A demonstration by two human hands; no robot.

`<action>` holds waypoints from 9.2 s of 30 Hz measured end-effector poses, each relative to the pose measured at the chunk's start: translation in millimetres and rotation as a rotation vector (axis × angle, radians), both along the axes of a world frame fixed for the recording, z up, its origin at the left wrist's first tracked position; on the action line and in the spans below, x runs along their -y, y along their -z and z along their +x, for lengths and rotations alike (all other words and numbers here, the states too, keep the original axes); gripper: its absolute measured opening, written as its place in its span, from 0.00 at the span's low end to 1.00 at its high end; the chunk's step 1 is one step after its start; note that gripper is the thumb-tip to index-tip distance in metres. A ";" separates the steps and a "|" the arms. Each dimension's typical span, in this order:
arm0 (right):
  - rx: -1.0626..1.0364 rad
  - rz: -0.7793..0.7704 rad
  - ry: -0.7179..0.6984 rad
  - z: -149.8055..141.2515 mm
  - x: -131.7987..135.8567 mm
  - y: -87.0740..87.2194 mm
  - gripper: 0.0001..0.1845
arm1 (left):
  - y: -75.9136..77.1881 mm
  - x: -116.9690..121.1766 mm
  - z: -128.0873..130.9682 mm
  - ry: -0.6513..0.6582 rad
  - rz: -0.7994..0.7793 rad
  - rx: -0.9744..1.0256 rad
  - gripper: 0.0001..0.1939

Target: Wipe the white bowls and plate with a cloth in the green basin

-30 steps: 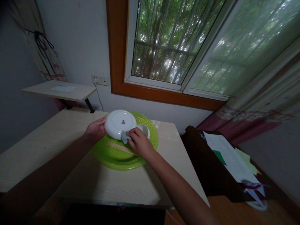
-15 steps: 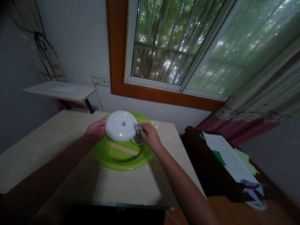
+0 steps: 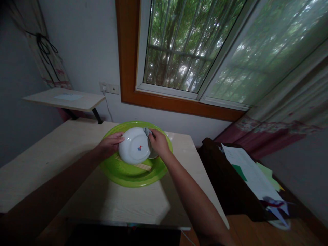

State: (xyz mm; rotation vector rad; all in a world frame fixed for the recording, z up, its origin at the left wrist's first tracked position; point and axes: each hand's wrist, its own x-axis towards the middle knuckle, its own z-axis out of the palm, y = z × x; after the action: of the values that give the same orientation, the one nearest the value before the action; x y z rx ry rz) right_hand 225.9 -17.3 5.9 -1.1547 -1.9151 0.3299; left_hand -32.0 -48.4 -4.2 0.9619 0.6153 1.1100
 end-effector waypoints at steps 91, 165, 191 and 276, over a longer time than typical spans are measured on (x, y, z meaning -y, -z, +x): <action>0.434 0.256 -0.484 -54.8 73.2 -8.5 0.21 | -6.0 -4.4 -0.2 0.103 -0.316 -0.059 0.33; 0.187 0.140 -0.299 -23.4 44.7 -4.5 0.15 | 17.7 -3.7 1.8 0.054 0.041 -0.322 0.21; -0.334 -0.316 -0.093 -2.6 17.3 19.3 0.18 | 3.4 3.1 7.2 -0.024 0.032 -0.303 0.27; -0.274 -0.161 -0.196 -10.7 30.2 10.8 0.11 | 10.2 5.5 13.4 -0.131 0.521 -1.064 0.28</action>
State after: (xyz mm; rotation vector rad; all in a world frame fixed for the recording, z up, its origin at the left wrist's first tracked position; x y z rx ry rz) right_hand 215.2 -47.5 -4.8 -0.9677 -1.7841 0.7235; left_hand -18.6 -53.9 -14.4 2.0177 1.2811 0.8128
